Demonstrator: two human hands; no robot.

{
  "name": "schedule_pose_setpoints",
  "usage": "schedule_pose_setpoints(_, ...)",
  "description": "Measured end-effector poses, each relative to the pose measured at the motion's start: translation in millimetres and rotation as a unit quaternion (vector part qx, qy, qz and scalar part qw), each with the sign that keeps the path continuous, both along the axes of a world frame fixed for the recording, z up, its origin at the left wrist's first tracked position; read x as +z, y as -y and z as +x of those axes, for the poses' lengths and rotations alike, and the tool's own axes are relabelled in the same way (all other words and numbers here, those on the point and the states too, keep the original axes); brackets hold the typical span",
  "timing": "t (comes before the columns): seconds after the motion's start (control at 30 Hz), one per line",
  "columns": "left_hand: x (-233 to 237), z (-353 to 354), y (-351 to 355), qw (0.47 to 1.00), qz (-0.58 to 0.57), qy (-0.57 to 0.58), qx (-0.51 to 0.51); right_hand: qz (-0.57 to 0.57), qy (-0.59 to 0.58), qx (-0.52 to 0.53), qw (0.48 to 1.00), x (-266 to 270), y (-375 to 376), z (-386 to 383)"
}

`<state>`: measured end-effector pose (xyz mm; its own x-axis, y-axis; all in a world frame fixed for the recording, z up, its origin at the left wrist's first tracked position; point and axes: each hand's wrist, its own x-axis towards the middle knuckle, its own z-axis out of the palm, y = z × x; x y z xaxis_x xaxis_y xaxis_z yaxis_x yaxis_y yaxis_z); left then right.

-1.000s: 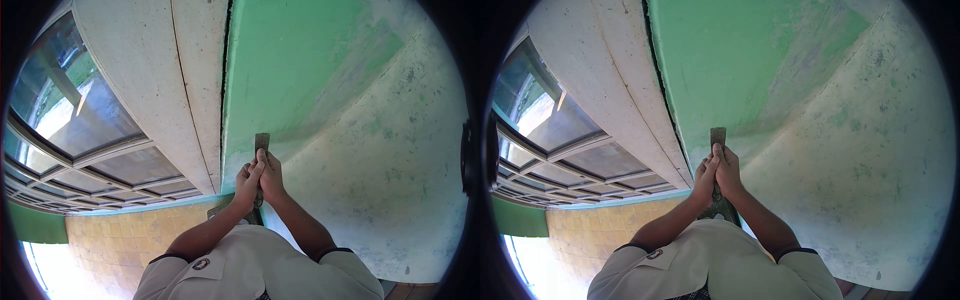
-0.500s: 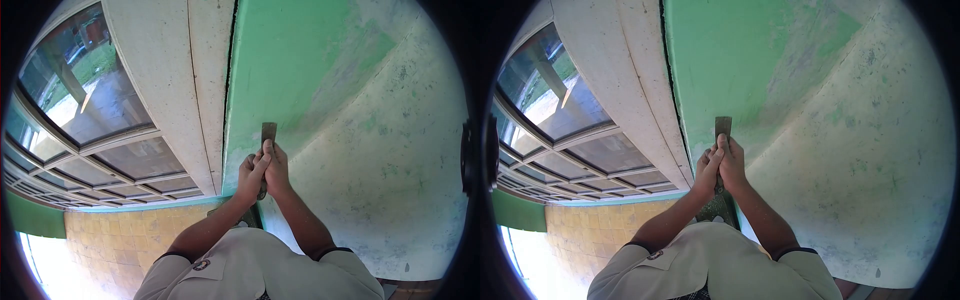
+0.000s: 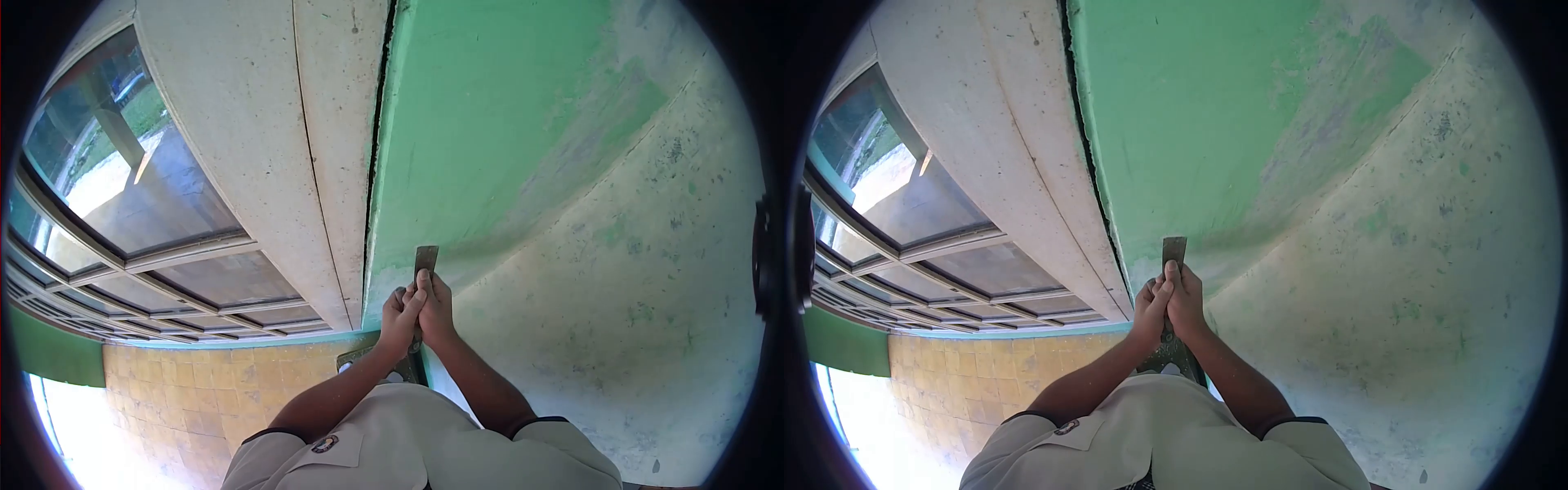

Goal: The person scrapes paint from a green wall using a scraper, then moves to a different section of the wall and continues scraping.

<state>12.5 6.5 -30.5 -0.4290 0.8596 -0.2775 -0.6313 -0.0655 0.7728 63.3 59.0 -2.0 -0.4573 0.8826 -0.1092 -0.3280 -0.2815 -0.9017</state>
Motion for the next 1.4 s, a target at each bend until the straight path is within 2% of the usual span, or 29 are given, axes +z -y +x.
schedule_pose_setpoints(0.23, 24, -5, -6, 0.999, -0.007, 0.035, -0.012, -0.035, 0.015, -0.015, 0.999, 22, -2, -4)
schedule_pose_setpoints(0.3, 25, -3, -7, 0.999, -0.006, 0.047, -0.018, -0.008, 0.019, -0.002, 1.000, 20, -4, -2)
schedule_pose_setpoints(0.33, 26, -6, -10, 1.000, -0.003, 0.013, -0.014, -0.010, 0.020, -0.005, 1.000, 27, -5, -5)
schedule_pose_setpoints(0.4, 47, -15, -21, 1.000, -0.002, -0.020, -0.010, 0.047, -0.007, -0.038, 0.998, 53, -10, -10)
schedule_pose_setpoints(0.43, 77, -21, -26, 0.997, 0.061, -0.040, -0.025, 0.043, -0.005, -0.042, 0.998, 76, -13, -11)
schedule_pose_setpoints(0.47, 94, -24, -28, 0.989, 0.128, -0.061, -0.038, 0.102, -0.003, -0.025, 0.995, 104, -17, -11)
schedule_pose_setpoints(0.5, 96, -20, -26, 0.989, 0.130, -0.062, -0.040, 0.162, -0.004, -0.008, 0.987, 119, -18, -10)
schedule_pose_setpoints(0.53, 99, -15, -26, 0.990, 0.127, -0.053, -0.035, 0.170, -0.007, -0.009, 0.985, 121, -17, -9)
schedule_pose_setpoints(0.6, 96, -11, -23, 0.990, 0.134, -0.046, -0.029, 0.109, 0.001, -0.029, 0.994, 114, -9, -4)
schedule_pose_setpoints(0.67, 70, -10, -14, 0.992, 0.054, -0.046, -0.105, 0.107, 0.012, -0.044, 0.993, 88, -7, 1)
schedule_pose_setpoints(0.77, 44, -2, -6, 0.996, 0.031, -0.002, -0.085, 0.032, 0.023, -0.016, 0.999, 60, -2, 7)
schedule_pose_setpoints(0.83, 36, 1, 0, 0.997, 0.017, 0.007, -0.079, 0.016, 0.027, 0.002, 1.000, 41, 1, 10)
schedule_pose_setpoints(0.9, 32, 4, 3, 0.999, -0.010, 0.021, -0.025, -0.005, 0.033, 0.015, 0.999, 32, 5, 10)
schedule_pose_setpoints(1.0, 8, 6, 9, 0.999, -0.035, 0.024, -0.022, -0.031, 0.050, 0.024, 0.998, 14, 10, 12)
schedule_pose_setpoints(1.07, -2, 2, 10, 0.998, -0.046, 0.009, -0.040, -0.030, 0.049, 0.021, 0.998, 12, 9, 10)
schedule_pose_setpoints(1.13, 7, -3, 6, 0.997, -0.053, -0.010, -0.059, -0.027, 0.046, 0.018, 0.998, 14, 4, 4)
schedule_pose_setpoints(1.2, 19, -5, -3, 1.000, -0.015, 0.016, -0.016, -0.025, -0.005, 0.004, 1.000, 16, -1, -2)
schedule_pose_setpoints(1.33, 22, -3, -1, 0.999, -0.022, 0.002, -0.026, -0.013, 0.005, 0.012, 1.000, 25, 0, 4)
schedule_pose_setpoints(1.4, 15, -1, 1, 0.998, 0.018, -0.017, -0.050, -0.035, -0.005, 0.032, 0.999, 28, -1, 9)
